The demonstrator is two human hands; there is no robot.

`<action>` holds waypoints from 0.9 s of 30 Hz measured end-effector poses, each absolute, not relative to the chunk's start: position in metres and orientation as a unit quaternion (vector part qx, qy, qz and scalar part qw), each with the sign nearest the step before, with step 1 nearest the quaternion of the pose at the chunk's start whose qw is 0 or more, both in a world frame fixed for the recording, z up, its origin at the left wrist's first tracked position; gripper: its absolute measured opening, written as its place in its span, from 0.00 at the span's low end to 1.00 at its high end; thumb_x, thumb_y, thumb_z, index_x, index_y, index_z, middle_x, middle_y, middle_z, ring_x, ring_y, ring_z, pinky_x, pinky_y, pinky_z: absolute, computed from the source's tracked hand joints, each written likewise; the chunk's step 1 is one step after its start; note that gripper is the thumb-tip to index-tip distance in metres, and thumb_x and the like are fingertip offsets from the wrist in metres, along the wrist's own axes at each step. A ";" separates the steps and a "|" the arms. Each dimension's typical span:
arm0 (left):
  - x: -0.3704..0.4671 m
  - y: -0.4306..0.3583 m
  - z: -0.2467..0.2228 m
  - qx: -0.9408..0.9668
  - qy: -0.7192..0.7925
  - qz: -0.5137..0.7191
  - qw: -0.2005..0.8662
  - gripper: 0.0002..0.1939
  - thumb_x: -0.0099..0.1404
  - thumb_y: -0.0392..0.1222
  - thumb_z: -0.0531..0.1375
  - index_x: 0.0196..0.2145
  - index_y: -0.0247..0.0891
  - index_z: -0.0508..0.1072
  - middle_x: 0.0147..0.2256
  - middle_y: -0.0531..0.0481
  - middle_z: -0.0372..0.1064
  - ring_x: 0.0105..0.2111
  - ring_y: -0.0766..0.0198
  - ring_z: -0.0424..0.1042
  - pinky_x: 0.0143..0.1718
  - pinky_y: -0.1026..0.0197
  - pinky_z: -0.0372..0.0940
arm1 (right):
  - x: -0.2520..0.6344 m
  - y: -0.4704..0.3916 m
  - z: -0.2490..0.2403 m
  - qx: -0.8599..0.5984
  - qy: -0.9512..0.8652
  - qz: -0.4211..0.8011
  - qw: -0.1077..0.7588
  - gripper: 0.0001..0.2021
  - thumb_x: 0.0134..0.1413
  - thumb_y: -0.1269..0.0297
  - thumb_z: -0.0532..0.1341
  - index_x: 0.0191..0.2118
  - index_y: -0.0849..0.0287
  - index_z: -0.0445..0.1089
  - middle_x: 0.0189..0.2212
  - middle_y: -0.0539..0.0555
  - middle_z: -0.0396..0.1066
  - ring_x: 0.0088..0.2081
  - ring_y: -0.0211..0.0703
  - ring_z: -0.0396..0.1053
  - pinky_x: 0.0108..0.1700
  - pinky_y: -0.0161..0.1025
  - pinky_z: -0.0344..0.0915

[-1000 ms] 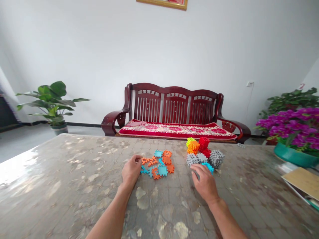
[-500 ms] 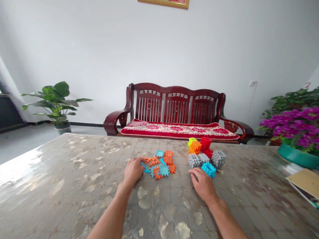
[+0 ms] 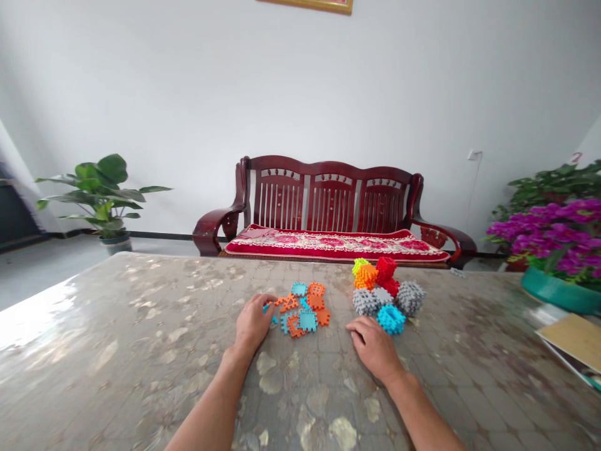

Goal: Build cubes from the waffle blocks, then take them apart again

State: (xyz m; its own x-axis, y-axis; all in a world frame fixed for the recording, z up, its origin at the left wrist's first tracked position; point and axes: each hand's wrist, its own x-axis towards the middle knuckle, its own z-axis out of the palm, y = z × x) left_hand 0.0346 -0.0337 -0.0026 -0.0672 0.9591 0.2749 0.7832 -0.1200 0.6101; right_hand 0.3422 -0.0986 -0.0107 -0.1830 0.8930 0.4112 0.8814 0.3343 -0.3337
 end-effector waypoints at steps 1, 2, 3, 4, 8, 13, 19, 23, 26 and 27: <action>0.037 -0.035 -0.002 0.688 0.627 0.339 0.133 0.11 0.64 0.44 0.54 0.38 0.44 0.76 0.43 0.51 0.74 0.43 0.61 0.72 0.45 0.62 0.62 | 0.342 -0.099 -0.011 -0.576 -0.770 0.011 0.275 0.13 0.54 0.73 0.54 0.37 0.54 0.75 0.38 0.53 0.74 0.42 0.45 0.68 0.47 0.40 0.62; 0.040 -0.036 -0.002 0.705 0.607 0.342 0.136 0.11 0.64 0.45 0.54 0.37 0.44 0.76 0.42 0.51 0.74 0.43 0.61 0.72 0.45 0.62 0.62 | 0.342 -0.098 -0.011 -0.576 -0.770 0.013 0.274 0.13 0.54 0.73 0.54 0.37 0.54 0.75 0.38 0.53 0.74 0.43 0.45 0.68 0.47 0.40 0.62; 0.042 -0.037 -0.002 0.719 0.590 0.341 0.139 0.11 0.64 0.46 0.54 0.36 0.45 0.77 0.42 0.51 0.74 0.43 0.61 0.72 0.45 0.61 0.62 | 0.342 -0.098 -0.011 -0.575 -0.771 0.014 0.274 0.13 0.54 0.73 0.54 0.37 0.54 0.75 0.38 0.53 0.74 0.43 0.45 0.68 0.48 0.40 0.62; 0.044 -0.038 -0.001 0.731 0.575 0.338 0.142 0.11 0.64 0.47 0.55 0.36 0.45 0.77 0.41 0.51 0.75 0.42 0.60 0.72 0.44 0.61 0.63 | 0.342 -0.098 -0.011 -0.575 -0.771 0.015 0.275 0.13 0.54 0.73 0.53 0.37 0.54 0.75 0.38 0.53 0.74 0.43 0.45 0.68 0.48 0.40 0.62; 0.049 -0.040 0.000 0.776 0.530 0.319 0.127 0.11 0.60 0.50 0.60 0.37 0.45 0.77 0.40 0.50 0.75 0.43 0.58 0.71 0.47 0.59 0.61 | 0.343 -0.097 -0.013 -0.573 -0.771 0.018 0.279 0.13 0.54 0.73 0.54 0.37 0.54 0.74 0.38 0.53 0.73 0.43 0.45 0.68 0.48 0.40 0.62; 0.050 -0.041 0.000 0.796 0.516 0.300 0.103 0.14 0.58 0.53 0.62 0.39 0.46 0.78 0.42 0.49 0.74 0.44 0.57 0.70 0.48 0.57 0.60 | 0.344 -0.096 -0.015 -0.571 -0.770 0.020 0.284 0.12 0.55 0.73 0.54 0.37 0.55 0.74 0.38 0.53 0.73 0.42 0.44 0.68 0.48 0.41 0.62; 0.050 -0.041 -0.002 0.798 0.527 0.272 0.107 0.20 0.56 0.57 0.63 0.44 0.50 0.77 0.47 0.50 0.72 0.48 0.55 0.68 0.50 0.55 0.59 | 0.344 -0.095 -0.014 -0.572 -0.769 0.018 0.284 0.12 0.54 0.73 0.54 0.37 0.54 0.74 0.38 0.53 0.73 0.42 0.44 0.68 0.47 0.40 0.62; 0.050 -0.041 -0.004 0.802 0.529 0.257 0.107 0.22 0.54 0.58 0.64 0.46 0.52 0.75 0.51 0.50 0.69 0.51 0.53 0.65 0.52 0.52 0.58 | 0.344 -0.095 -0.014 -0.575 -0.768 0.022 0.281 0.13 0.55 0.72 0.54 0.37 0.55 0.74 0.38 0.53 0.73 0.42 0.45 0.68 0.47 0.40 0.62; 0.050 -0.041 -0.006 0.808 0.522 0.250 0.113 0.26 0.52 0.62 0.64 0.47 0.51 0.75 0.54 0.50 0.66 0.53 0.51 0.63 0.54 0.49 0.56 | 0.344 -0.096 -0.013 -0.578 -0.767 0.027 0.279 0.13 0.55 0.72 0.53 0.37 0.54 0.75 0.38 0.54 0.73 0.42 0.45 0.68 0.47 0.41 0.62; 0.050 -0.041 -0.006 0.810 0.518 0.249 0.116 0.28 0.50 0.64 0.64 0.47 0.51 0.75 0.54 0.49 0.65 0.54 0.50 0.63 0.55 0.48 0.56 | 0.344 -0.096 -0.013 -0.578 -0.767 0.029 0.278 0.13 0.55 0.72 0.53 0.37 0.54 0.75 0.38 0.54 0.73 0.42 0.45 0.68 0.47 0.41 0.62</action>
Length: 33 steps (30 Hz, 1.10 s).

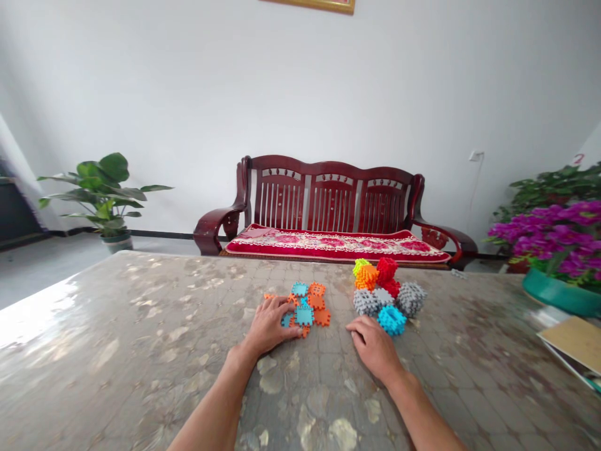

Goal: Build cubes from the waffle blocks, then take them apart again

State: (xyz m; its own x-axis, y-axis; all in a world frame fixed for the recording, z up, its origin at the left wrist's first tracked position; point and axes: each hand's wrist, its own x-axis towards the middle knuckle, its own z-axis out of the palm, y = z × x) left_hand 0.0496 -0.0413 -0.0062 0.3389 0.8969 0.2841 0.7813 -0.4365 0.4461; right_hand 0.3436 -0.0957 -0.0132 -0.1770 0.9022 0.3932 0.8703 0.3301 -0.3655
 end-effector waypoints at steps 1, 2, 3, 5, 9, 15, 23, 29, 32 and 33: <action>0.049 -0.041 -0.007 0.812 0.514 0.249 0.118 0.30 0.49 0.66 0.64 0.47 0.51 0.74 0.55 0.49 0.65 0.54 0.49 0.62 0.55 0.48 0.56 | 0.343 -0.096 -0.013 -0.578 -0.767 0.030 0.277 0.13 0.55 0.71 0.53 0.37 0.54 0.75 0.38 0.54 0.73 0.42 0.45 0.68 0.47 0.41 0.62; 0.049 -0.041 -0.008 0.814 0.510 0.250 0.120 0.31 0.49 0.67 0.64 0.48 0.51 0.74 0.55 0.48 0.64 0.54 0.49 0.62 0.55 0.47 0.56 | 0.343 -0.096 -0.013 -0.578 -0.767 0.030 0.277 0.13 0.55 0.71 0.53 0.37 0.55 0.75 0.38 0.54 0.73 0.43 0.45 0.67 0.47 0.41 0.62; 0.048 -0.040 -0.009 0.816 0.506 0.251 0.120 0.32 0.48 0.68 0.64 0.48 0.51 0.74 0.55 0.48 0.64 0.55 0.49 0.61 0.55 0.47 0.56 | 0.343 -0.096 -0.012 -0.578 -0.767 0.030 0.277 0.13 0.55 0.71 0.53 0.37 0.55 0.75 0.38 0.54 0.73 0.43 0.45 0.67 0.47 0.40 0.62; 0.048 -0.039 -0.011 0.818 0.499 0.258 0.119 0.32 0.48 0.67 0.64 0.48 0.51 0.74 0.55 0.49 0.64 0.55 0.49 0.61 0.56 0.47 0.56 | 0.343 -0.096 -0.012 -0.579 -0.766 0.026 0.277 0.13 0.55 0.72 0.53 0.38 0.55 0.75 0.38 0.54 0.73 0.43 0.45 0.67 0.47 0.40 0.62; 0.048 -0.036 -0.013 0.807 0.509 0.273 0.123 0.24 0.53 0.59 0.65 0.46 0.49 0.75 0.53 0.48 0.67 0.54 0.52 0.63 0.55 0.50 0.57 | 0.344 -0.096 -0.013 -0.577 -0.768 0.015 0.277 0.13 0.54 0.72 0.54 0.37 0.54 0.75 0.38 0.53 0.73 0.42 0.44 0.68 0.47 0.40 0.62; 0.053 -0.040 -0.006 0.811 0.483 0.309 0.117 0.26 0.56 0.47 0.64 0.54 0.49 0.70 0.57 0.47 0.63 0.57 0.52 0.62 0.58 0.49 0.57 | 0.342 -0.097 -0.013 -0.570 -0.774 0.011 0.278 0.13 0.56 0.72 0.53 0.37 0.54 0.75 0.37 0.53 0.74 0.42 0.45 0.68 0.47 0.41 0.63; 0.061 -0.044 -0.003 0.846 0.422 0.295 0.138 0.13 0.60 0.47 0.61 0.42 0.46 0.77 0.53 0.47 0.69 0.57 0.55 0.64 0.60 0.51 0.56 | 0.337 -0.100 -0.006 -0.560 -0.781 0.026 0.276 0.14 0.55 0.74 0.52 0.36 0.54 0.74 0.36 0.52 0.74 0.42 0.44 0.68 0.46 0.40 0.63; 0.061 -0.044 -0.003 0.823 0.427 0.323 0.189 0.06 0.61 0.44 0.60 0.33 0.42 0.74 0.45 0.48 0.73 0.48 0.59 0.70 0.52 0.58 0.62 | 0.338 -0.099 -0.007 -0.559 -0.781 0.024 0.278 0.14 0.55 0.74 0.52 0.36 0.54 0.74 0.36 0.52 0.74 0.42 0.44 0.68 0.46 0.40 0.63; 0.059 -0.043 -0.004 0.804 0.450 0.337 0.195 0.06 0.61 0.45 0.59 0.31 0.42 0.73 0.44 0.49 0.73 0.46 0.59 0.70 0.49 0.59 0.63 | 0.337 -0.100 -0.007 -0.558 -0.783 0.020 0.273 0.14 0.55 0.75 0.53 0.36 0.54 0.74 0.36 0.52 0.74 0.41 0.44 0.68 0.46 0.40 0.63; 0.058 -0.042 -0.005 0.795 0.461 0.343 0.194 0.07 0.61 0.46 0.59 0.31 0.42 0.72 0.42 0.49 0.73 0.44 0.59 0.71 0.47 0.60 0.63 | 0.337 -0.101 -0.006 -0.556 -0.785 0.020 0.272 0.14 0.55 0.75 0.53 0.36 0.54 0.74 0.36 0.52 0.74 0.41 0.44 0.68 0.45 0.40 0.62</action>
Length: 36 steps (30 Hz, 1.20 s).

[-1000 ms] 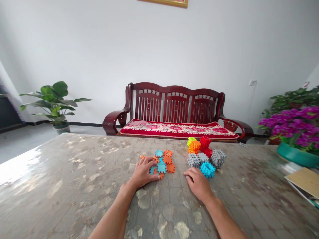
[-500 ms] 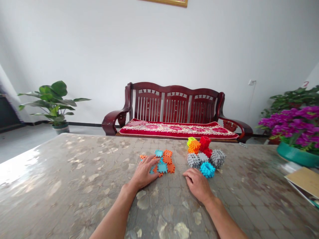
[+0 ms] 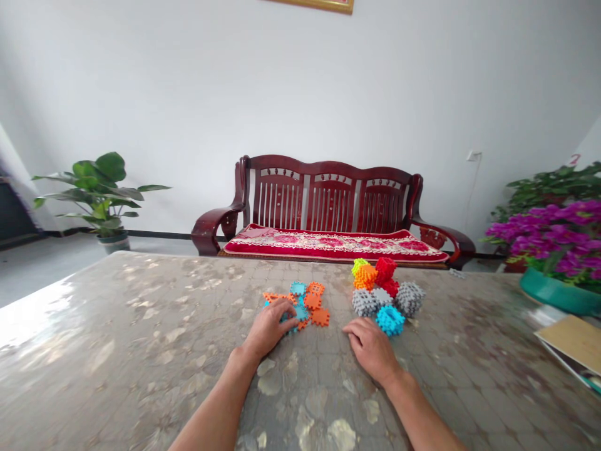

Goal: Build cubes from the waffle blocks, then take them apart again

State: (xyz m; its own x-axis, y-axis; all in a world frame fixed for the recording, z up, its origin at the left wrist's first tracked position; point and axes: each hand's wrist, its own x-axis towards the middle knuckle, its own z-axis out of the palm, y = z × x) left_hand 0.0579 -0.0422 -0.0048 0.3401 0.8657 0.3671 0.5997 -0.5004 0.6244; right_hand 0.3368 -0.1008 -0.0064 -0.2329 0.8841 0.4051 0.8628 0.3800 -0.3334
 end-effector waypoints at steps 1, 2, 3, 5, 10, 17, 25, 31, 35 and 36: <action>0.057 -0.042 -0.005 0.786 0.473 0.349 0.192 0.07 0.61 0.46 0.59 0.31 0.42 0.72 0.40 0.50 0.74 0.42 0.60 0.71 0.46 0.60 0.63 | 0.336 -0.101 -0.006 -0.554 -0.787 0.020 0.271 0.14 0.55 0.75 0.53 0.37 0.54 0.74 0.36 0.52 0.74 0.41 0.44 0.68 0.45 0.40 0.62; 0.056 -0.041 -0.006 0.777 0.484 0.354 0.190 0.07 0.61 0.47 0.59 0.31 0.42 0.71 0.37 0.51 0.74 0.39 0.61 0.71 0.44 0.61 0.63 | 0.335 -0.102 -0.005 -0.552 -0.788 0.021 0.270 0.14 0.55 0.75 0.53 0.37 0.54 0.74 0.36 0.52 0.74 0.41 0.44 0.68 0.45 0.40 0.62; 0.056 -0.040 -0.005 0.767 0.494 0.362 0.189 0.08 0.61 0.48 0.58 0.31 0.42 0.71 0.35 0.52 0.73 0.38 0.61 0.70 0.42 0.61 0.63 | 0.334 -0.103 -0.005 -0.551 -0.790 0.022 0.269 0.14 0.55 0.75 0.53 0.37 0.54 0.74 0.36 0.52 0.74 0.41 0.44 0.68 0.45 0.40 0.62; 0.056 -0.039 -0.004 0.746 0.508 0.384 0.194 0.09 0.61 0.49 0.57 0.31 0.42 0.71 0.33 0.53 0.73 0.35 0.63 0.70 0.40 0.62 0.62 | 0.332 -0.104 -0.004 -0.548 -0.792 0.022 0.267 0.14 0.56 0.74 0.52 0.37 0.54 0.74 0.35 0.52 0.74 0.41 0.44 0.68 0.45 0.40 0.62; 0.068 -0.037 0.004 0.651 0.525 0.485 0.256 0.17 0.59 0.56 0.56 0.25 0.39 0.69 0.23 0.54 0.67 0.26 0.66 0.65 0.31 0.65 0.60 | 0.327 -0.107 -0.003 -0.540 -0.796 0.036 0.272 0.14 0.56 0.74 0.52 0.37 0.54 0.74 0.35 0.53 0.74 0.41 0.44 0.69 0.45 0.41 0.64; 0.113 -0.049 -0.005 0.617 0.469 0.486 0.404 0.20 0.54 0.58 0.60 0.21 0.38 0.64 0.18 0.58 0.56 0.20 0.71 0.56 0.21 0.67 0.53 | 0.310 -0.117 0.006 -0.504 -0.785 0.085 0.351 0.27 0.51 0.72 0.57 0.58 0.53 0.63 0.51 0.56 0.69 0.45 0.44 0.70 0.51 0.43 0.66; 0.133 -0.068 -0.010 0.564 0.481 0.461 0.488 0.24 0.50 0.64 0.60 0.23 0.39 0.65 0.18 0.58 0.59 0.17 0.70 0.59 0.17 0.67 0.56 | 0.284 -0.122 0.002 -0.471 -0.810 0.076 0.342 0.39 0.42 0.71 0.66 0.63 0.52 0.57 0.56 0.56 0.66 0.56 0.51 0.64 0.58 0.50 0.62; 0.130 -0.066 -0.012 0.541 0.475 0.456 0.523 0.23 0.50 0.63 0.61 0.25 0.39 0.65 0.18 0.58 0.63 0.16 0.69 0.63 0.18 0.66 0.58 | 0.294 -0.115 -0.002 -0.508 -0.803 0.021 0.312 0.32 0.47 0.71 0.62 0.61 0.53 0.60 0.55 0.55 0.68 0.54 0.49 0.66 0.57 0.47 0.61; 0.119 -0.060 -0.006 0.540 0.491 0.515 0.450 0.21 0.56 0.61 0.57 0.26 0.38 0.66 0.19 0.56 0.65 0.18 0.69 0.64 0.20 0.67 0.57 | 0.313 -0.110 -0.001 -0.580 -0.755 -0.037 0.303 0.27 0.49 0.69 0.62 0.57 0.54 0.65 0.52 0.56 0.70 0.52 0.51 0.65 0.56 0.49 0.60; 0.115 -0.059 -0.004 0.535 0.492 0.533 0.433 0.20 0.56 0.60 0.57 0.26 0.38 0.67 0.20 0.56 0.66 0.19 0.69 0.65 0.21 0.67 0.58 | 0.318 -0.108 -0.001 -0.592 -0.747 -0.046 0.299 0.25 0.49 0.69 0.62 0.56 0.54 0.66 0.51 0.56 0.71 0.52 0.52 0.65 0.56 0.49 0.60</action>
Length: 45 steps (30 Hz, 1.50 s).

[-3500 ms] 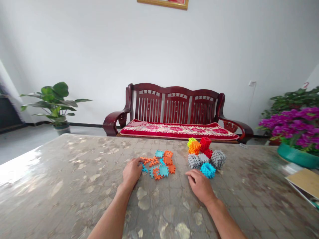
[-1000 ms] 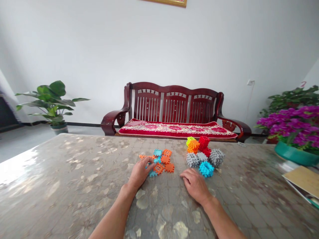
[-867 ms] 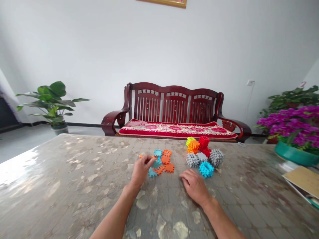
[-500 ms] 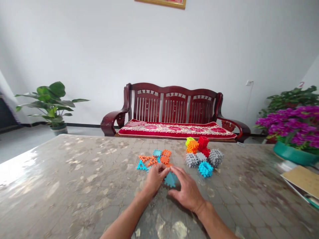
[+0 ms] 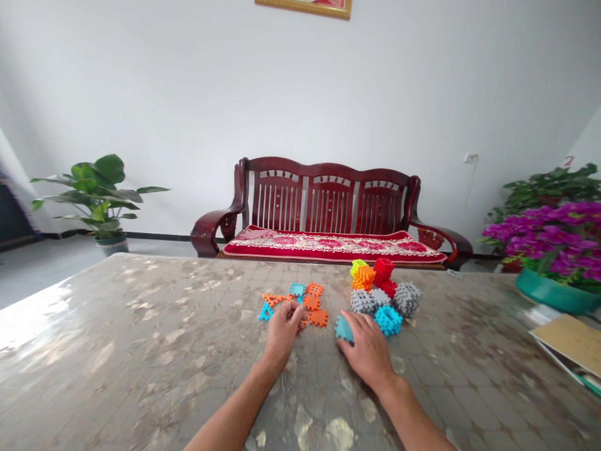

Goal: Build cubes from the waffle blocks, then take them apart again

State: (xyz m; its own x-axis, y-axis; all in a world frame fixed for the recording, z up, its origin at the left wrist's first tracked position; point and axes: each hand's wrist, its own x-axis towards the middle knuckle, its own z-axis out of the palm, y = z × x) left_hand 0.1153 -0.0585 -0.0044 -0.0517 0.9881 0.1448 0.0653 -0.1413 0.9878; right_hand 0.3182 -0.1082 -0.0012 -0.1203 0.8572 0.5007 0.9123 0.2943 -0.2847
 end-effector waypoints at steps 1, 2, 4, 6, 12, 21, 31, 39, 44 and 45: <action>0.111 -0.056 -0.002 0.530 0.494 0.548 0.418 0.20 0.57 0.60 0.57 0.26 0.38 0.67 0.21 0.56 0.66 0.20 0.68 0.65 0.22 0.67 0.59 | 0.323 -0.107 -0.002 -0.601 -0.742 -0.052 0.294 0.24 0.49 0.69 0.62 0.54 0.55 0.67 0.50 0.56 0.71 0.52 0.52 0.64 0.56 0.49 0.59; 0.106 -0.054 -0.001 0.525 0.499 0.560 0.403 0.20 0.56 0.60 0.57 0.27 0.38 0.67 0.21 0.55 0.67 0.20 0.68 0.66 0.23 0.66 0.61 | 0.328 -0.106 -0.003 -0.607 -0.738 -0.056 0.290 0.23 0.50 0.69 0.61 0.54 0.55 0.67 0.50 0.56 0.71 0.52 0.52 0.64 0.56 0.49 0.59; 0.096 -0.050 0.001 0.519 0.518 0.572 0.369 0.20 0.56 0.59 0.57 0.27 0.38 0.69 0.22 0.54 0.68 0.22 0.67 0.68 0.26 0.65 0.62 | 0.334 -0.105 -0.004 -0.615 -0.734 -0.060 0.282 0.22 0.50 0.69 0.61 0.53 0.56 0.68 0.51 0.56 0.71 0.52 0.52 0.63 0.56 0.48 0.58; 0.086 -0.046 0.000 0.514 0.535 0.577 0.343 0.20 0.56 0.59 0.57 0.27 0.38 0.69 0.22 0.54 0.69 0.24 0.65 0.69 0.27 0.65 0.63 | 0.337 -0.105 -0.005 -0.620 -0.732 -0.063 0.276 0.22 0.50 0.69 0.60 0.53 0.55 0.68 0.51 0.56 0.71 0.52 0.52 0.63 0.56 0.48 0.58; 0.065 -0.037 -0.005 0.504 0.574 0.558 0.324 0.19 0.56 0.58 0.56 0.30 0.37 0.71 0.23 0.53 0.71 0.24 0.64 0.70 0.28 0.65 0.64 | 0.338 -0.106 -0.002 -0.632 -0.721 -0.088 0.270 0.21 0.49 0.72 0.59 0.52 0.56 0.69 0.52 0.56 0.70 0.54 0.50 0.62 0.56 0.46 0.56; 0.052 -0.044 0.009 0.655 0.649 0.335 0.195 0.12 0.60 0.49 0.55 0.31 0.41 0.75 0.29 0.54 0.75 0.30 0.65 0.71 0.30 0.67 0.56 | 0.325 -0.115 0.004 -0.604 -0.767 -0.065 0.205 0.14 0.53 0.74 0.55 0.39 0.52 0.74 0.37 0.51 0.76 0.42 0.44 0.67 0.46 0.40 0.56; 0.048 -0.050 0.025 0.756 0.616 0.158 0.155 0.17 0.52 0.50 0.63 0.40 0.45 0.75 0.41 0.53 0.75 0.41 0.59 0.73 0.36 0.65 0.59 | 0.330 -0.113 0.002 -0.623 -0.756 -0.078 0.184 0.16 0.51 0.77 0.54 0.37 0.52 0.75 0.35 0.51 0.76 0.42 0.45 0.66 0.45 0.41 0.53; 0.051 -0.050 0.021 0.784 0.597 0.115 0.129 0.21 0.51 0.46 0.62 0.45 0.44 0.71 0.48 0.48 0.70 0.46 0.56 0.71 0.40 0.62 0.63 | 0.322 -0.115 0.002 -0.585 -0.779 -0.059 0.216 0.16 0.52 0.79 0.54 0.35 0.51 0.75 0.33 0.49 0.75 0.40 0.43 0.67 0.45 0.40 0.54; 0.053 -0.051 0.019 0.795 0.584 0.101 0.125 0.24 0.53 0.47 0.61 0.49 0.46 0.70 0.51 0.47 0.67 0.47 0.55 0.71 0.42 0.60 0.64 | 0.322 -0.113 0.001 -0.576 -0.784 -0.048 0.228 0.16 0.53 0.78 0.53 0.35 0.52 0.75 0.33 0.49 0.75 0.40 0.42 0.68 0.44 0.39 0.55; 0.053 -0.051 0.019 0.796 0.583 0.100 0.127 0.24 0.54 0.48 0.61 0.50 0.46 0.70 0.51 0.47 0.67 0.48 0.54 0.71 0.42 0.60 0.64 | 0.322 -0.113 0.001 -0.576 -0.783 -0.048 0.230 0.16 0.53 0.78 0.53 0.35 0.52 0.75 0.33 0.49 0.75 0.40 0.42 0.68 0.44 0.39 0.55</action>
State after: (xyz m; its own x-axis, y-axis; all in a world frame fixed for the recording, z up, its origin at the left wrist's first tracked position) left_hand 0.0535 -0.0511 0.0189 0.3005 0.9537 0.0113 0.9031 -0.2884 0.3182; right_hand 0.3217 -0.1134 0.0008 -0.2313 0.8799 0.4151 0.9239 0.3324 -0.1897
